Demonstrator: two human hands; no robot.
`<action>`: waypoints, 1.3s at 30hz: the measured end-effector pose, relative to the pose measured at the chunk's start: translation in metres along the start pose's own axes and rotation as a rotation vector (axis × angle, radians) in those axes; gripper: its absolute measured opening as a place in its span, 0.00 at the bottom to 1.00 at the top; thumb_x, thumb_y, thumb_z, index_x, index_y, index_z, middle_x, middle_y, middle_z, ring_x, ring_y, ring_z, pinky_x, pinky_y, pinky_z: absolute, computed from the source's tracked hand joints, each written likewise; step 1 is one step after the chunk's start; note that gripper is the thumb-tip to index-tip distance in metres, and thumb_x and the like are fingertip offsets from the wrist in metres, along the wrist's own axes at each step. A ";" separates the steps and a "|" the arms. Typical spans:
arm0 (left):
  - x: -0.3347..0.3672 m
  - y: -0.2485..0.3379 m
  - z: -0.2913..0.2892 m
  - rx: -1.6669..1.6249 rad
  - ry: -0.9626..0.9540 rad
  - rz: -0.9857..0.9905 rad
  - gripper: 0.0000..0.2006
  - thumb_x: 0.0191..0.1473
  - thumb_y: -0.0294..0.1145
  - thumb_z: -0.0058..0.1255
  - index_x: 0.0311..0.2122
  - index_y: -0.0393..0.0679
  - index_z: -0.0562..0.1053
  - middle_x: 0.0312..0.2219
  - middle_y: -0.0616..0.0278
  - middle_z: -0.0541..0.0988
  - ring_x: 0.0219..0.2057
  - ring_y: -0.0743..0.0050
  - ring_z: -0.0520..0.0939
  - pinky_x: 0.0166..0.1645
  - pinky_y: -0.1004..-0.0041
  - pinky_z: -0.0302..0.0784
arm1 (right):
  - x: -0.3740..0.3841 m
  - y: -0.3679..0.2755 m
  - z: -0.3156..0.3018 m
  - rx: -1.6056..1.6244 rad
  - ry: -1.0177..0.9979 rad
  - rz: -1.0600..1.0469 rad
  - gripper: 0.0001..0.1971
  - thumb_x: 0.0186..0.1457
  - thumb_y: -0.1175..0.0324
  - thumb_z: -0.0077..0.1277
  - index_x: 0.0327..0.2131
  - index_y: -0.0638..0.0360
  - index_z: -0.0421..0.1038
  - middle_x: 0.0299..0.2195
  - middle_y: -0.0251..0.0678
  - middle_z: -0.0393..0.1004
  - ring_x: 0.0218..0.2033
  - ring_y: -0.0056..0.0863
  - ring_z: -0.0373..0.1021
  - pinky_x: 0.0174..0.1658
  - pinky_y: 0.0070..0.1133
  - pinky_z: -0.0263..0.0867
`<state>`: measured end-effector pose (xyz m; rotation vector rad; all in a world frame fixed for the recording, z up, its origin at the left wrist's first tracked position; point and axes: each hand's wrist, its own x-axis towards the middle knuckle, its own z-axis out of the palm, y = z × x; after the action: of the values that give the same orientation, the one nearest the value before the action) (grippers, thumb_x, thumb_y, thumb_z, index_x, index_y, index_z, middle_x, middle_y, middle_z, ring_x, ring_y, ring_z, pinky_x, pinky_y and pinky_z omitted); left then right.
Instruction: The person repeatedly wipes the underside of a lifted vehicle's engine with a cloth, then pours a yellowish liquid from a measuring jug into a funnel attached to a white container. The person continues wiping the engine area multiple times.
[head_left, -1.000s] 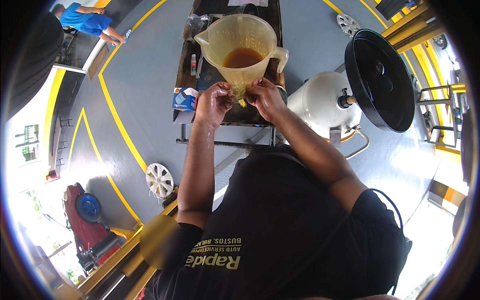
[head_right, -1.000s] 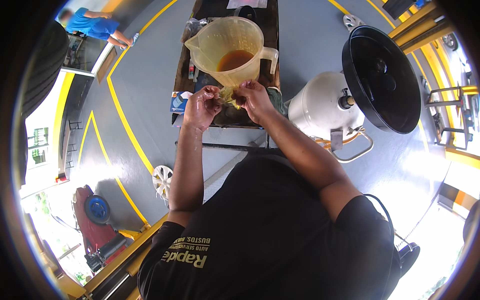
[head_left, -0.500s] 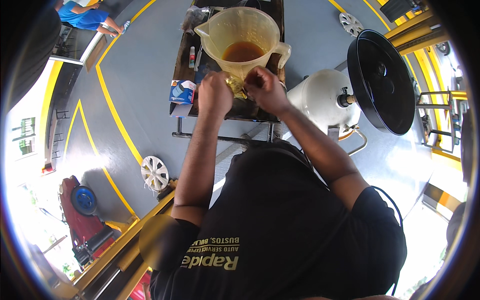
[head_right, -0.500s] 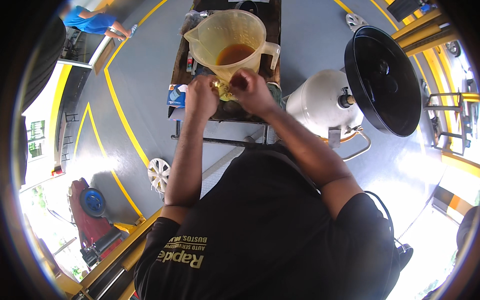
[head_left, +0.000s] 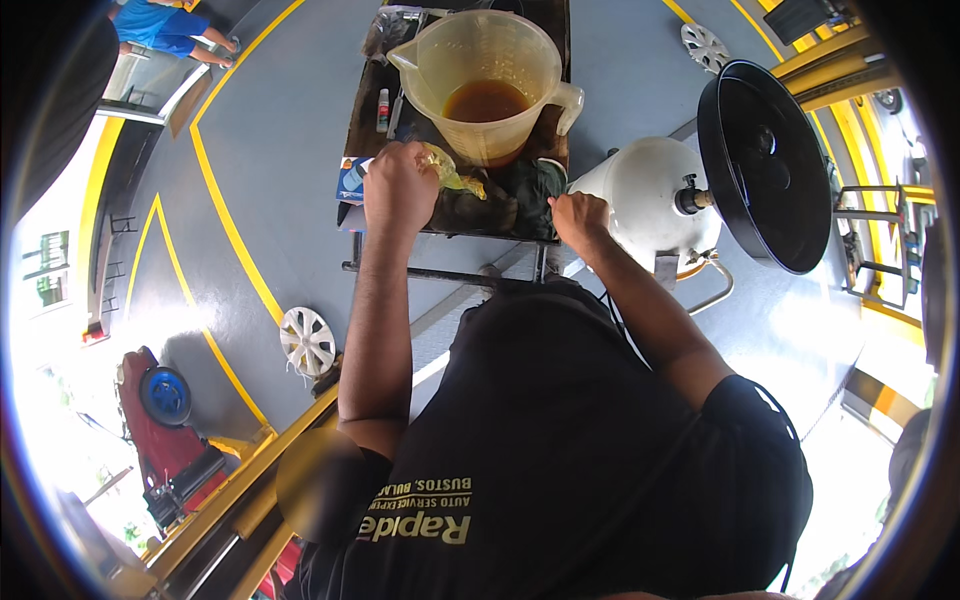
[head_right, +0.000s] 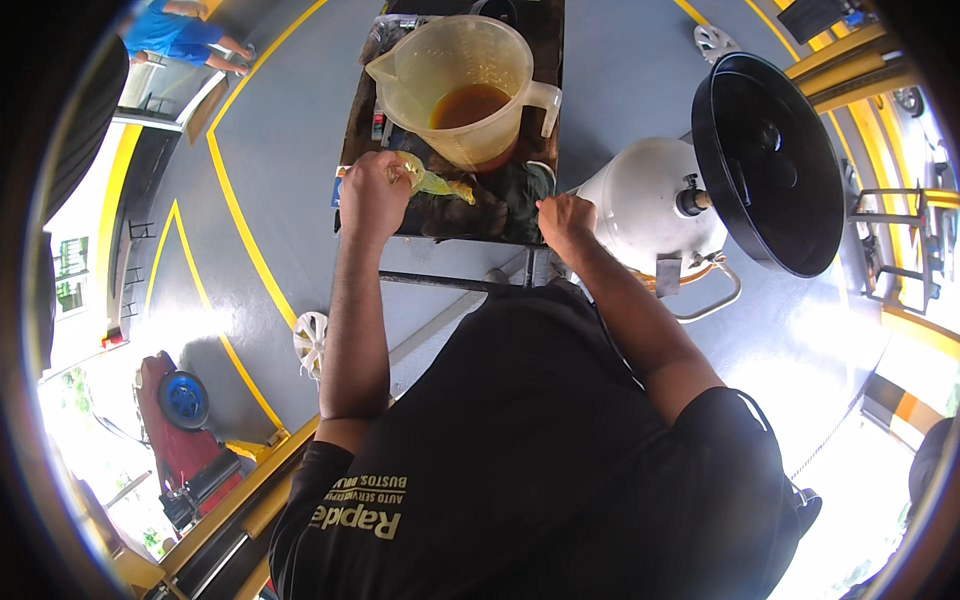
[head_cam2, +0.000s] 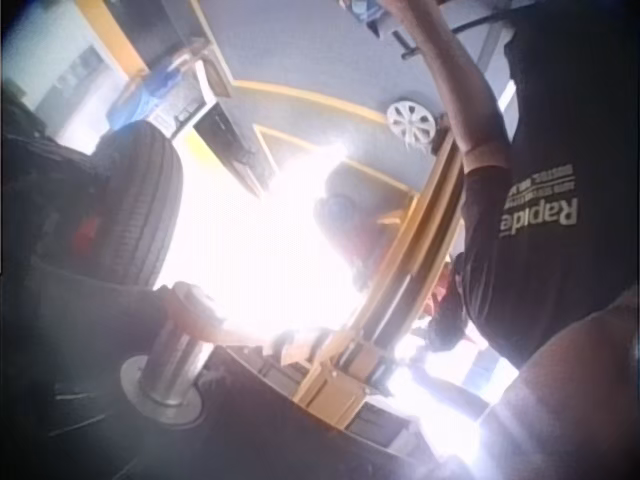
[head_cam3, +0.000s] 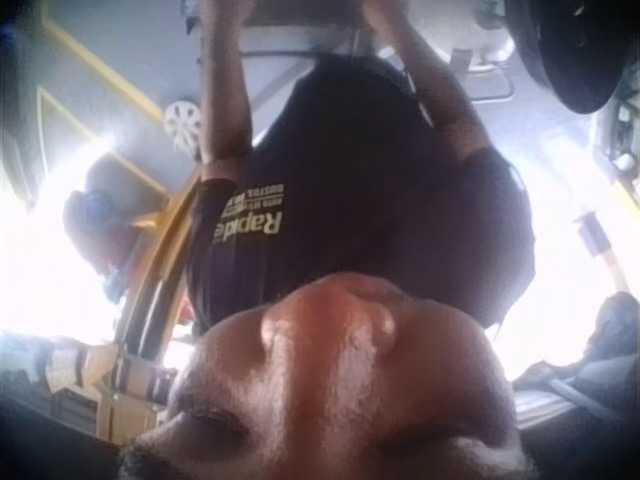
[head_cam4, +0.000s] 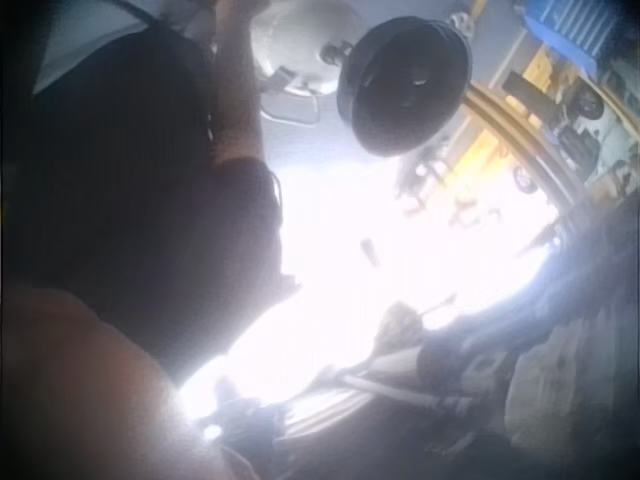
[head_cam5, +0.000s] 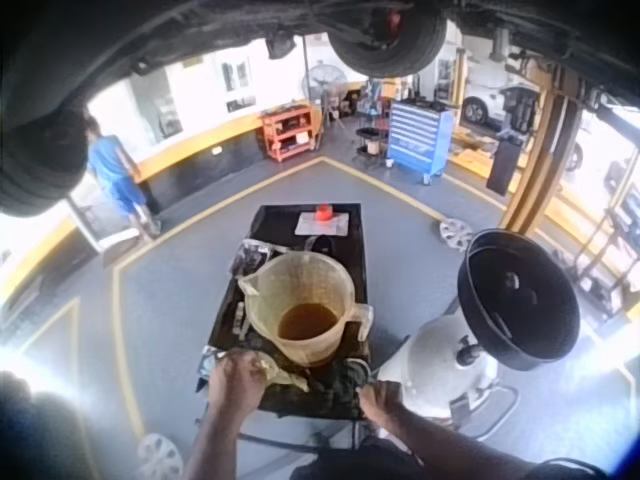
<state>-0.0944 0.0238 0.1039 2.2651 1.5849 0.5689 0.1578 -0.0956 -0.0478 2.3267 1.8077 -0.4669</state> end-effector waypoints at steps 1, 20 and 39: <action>0.000 -0.002 -0.003 0.008 0.002 -0.018 0.09 0.49 0.26 0.60 0.38 0.38 0.81 0.37 0.52 0.83 0.41 0.49 0.84 0.47 0.58 0.79 | -0.001 0.000 -0.003 -0.021 0.045 -0.020 0.27 0.70 0.48 0.42 0.26 0.56 0.82 0.24 0.43 0.82 0.29 0.43 0.82 0.32 0.36 0.75; -0.014 -0.001 0.001 -0.040 -0.015 -0.014 0.09 0.48 0.28 0.63 0.35 0.37 0.80 0.35 0.51 0.82 0.39 0.47 0.84 0.44 0.58 0.78 | 0.018 -0.014 -0.015 0.082 0.459 -0.325 0.19 0.52 0.58 0.62 0.43 0.59 0.78 0.46 0.47 0.73 0.49 0.43 0.74 0.51 0.43 0.70; -0.008 0.005 0.001 -0.055 -0.040 0.022 0.09 0.47 0.25 0.59 0.35 0.37 0.80 0.34 0.48 0.82 0.38 0.45 0.83 0.45 0.57 0.79 | 0.040 -0.037 0.000 0.622 0.151 -0.069 0.38 0.63 0.31 0.43 0.27 0.62 0.80 0.35 0.53 0.79 0.40 0.54 0.76 0.49 0.45 0.70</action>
<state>-0.0922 0.0144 0.1048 2.2416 1.5090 0.5616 0.1312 -0.0499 -0.0588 2.7515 2.0370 -1.0138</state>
